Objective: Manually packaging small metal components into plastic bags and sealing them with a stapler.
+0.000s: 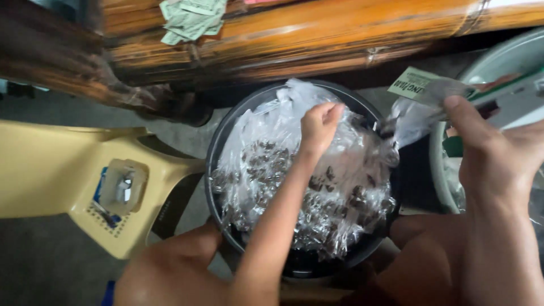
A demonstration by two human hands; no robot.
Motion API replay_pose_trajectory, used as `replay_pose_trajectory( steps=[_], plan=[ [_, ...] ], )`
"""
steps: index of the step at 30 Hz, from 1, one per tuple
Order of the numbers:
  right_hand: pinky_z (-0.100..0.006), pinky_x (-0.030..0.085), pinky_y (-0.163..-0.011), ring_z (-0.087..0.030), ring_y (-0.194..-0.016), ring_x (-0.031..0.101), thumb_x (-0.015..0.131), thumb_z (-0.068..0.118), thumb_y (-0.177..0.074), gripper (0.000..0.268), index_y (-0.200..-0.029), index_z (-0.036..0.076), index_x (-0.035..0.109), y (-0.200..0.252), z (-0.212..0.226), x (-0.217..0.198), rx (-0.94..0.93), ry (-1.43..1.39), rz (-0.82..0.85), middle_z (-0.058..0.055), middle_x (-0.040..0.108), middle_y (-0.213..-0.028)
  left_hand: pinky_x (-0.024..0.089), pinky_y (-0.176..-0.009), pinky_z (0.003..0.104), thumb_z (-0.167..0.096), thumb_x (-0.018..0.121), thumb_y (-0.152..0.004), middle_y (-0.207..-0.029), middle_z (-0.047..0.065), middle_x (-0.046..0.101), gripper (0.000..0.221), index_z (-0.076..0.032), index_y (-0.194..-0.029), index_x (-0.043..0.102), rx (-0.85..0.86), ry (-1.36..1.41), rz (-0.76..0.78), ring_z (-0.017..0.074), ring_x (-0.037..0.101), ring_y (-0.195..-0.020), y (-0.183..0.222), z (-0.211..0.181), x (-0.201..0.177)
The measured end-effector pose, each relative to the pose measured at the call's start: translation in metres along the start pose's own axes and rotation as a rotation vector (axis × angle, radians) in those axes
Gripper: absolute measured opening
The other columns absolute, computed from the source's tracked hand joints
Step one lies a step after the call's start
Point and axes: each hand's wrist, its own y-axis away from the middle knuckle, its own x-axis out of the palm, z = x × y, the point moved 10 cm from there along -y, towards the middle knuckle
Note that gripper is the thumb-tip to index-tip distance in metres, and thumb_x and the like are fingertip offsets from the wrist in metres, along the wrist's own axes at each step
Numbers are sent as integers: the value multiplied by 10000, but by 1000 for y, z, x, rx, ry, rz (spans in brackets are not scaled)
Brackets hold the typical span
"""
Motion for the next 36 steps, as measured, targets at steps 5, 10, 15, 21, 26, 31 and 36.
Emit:
replay_pose_trajectory(
  steps=[5, 10, 15, 21, 26, 31, 36],
  plan=[
    [-175, 511, -836, -86, -948, 569, 665, -13, -1120, 255, -1310, 56, 509, 7, -4, -17, 131, 102, -137, -48, 592, -1200, 502, -638, 448, -415, 685, -904, -814, 156, 642, 405, -17, -974, 716, 247, -766, -315, 339, 607, -688, 30, 94, 48],
    [-208, 547, -897, -111, -969, 594, 692, -37, -1091, 251, -1245, 48, 512, 8, -3, -19, 140, 96, -150, -58, 597, -1198, 318, -632, 461, -236, 362, -917, -615, 139, 609, 451, -16, -560, 528, 53, -361, -196, 320, 454, -538, 46, 84, 31],
    [-278, 595, -933, -205, -1043, 650, 685, -122, -1105, 315, -1325, -28, 480, 3, 3, -13, 19, 109, -105, -132, 598, -1245, 455, -595, 494, -127, 621, -826, -732, 157, 671, 85, -47, -798, 623, 196, -525, -200, 377, 595, -624, 33, 87, 11],
    [-387, 556, -798, -311, -899, 620, 771, -79, -966, 428, -1259, -137, 465, 0, -23, 3, -71, 345, 28, -240, 594, -1100, 557, -693, 402, -125, 662, -847, -823, 85, 715, 165, -87, -987, 582, -52, -365, -30, 281, 692, -714, 34, 34, -30],
    [-389, 494, -665, -297, -731, 593, 777, -22, -843, 290, -1096, -71, 643, 13, -39, 44, -197, 512, 166, -192, 645, -932, 542, -611, 427, -33, 610, -855, -808, 156, 716, 89, -28, -942, 593, 220, -498, -85, 338, 682, -647, 66, -104, -67],
    [-494, 529, -735, -478, -879, 706, 807, 52, -836, 300, -1065, -24, 630, 32, -29, 69, -33, 467, 46, -241, 695, -867, 536, -671, 457, -103, 627, -896, -740, 95, 643, 57, -96, -896, 571, 471, -730, -106, 349, 710, -742, 106, -164, -68],
    [-366, 516, -761, -280, -853, 662, 779, -19, -887, 247, -1072, -15, 615, 31, 30, 68, -159, 269, 63, -167, 685, -922, 491, -797, 426, -357, 658, -924, -941, 85, 679, 271, -106, -1019, 617, 507, -690, -46, 279, 678, -877, 154, -220, -90]
  ],
)
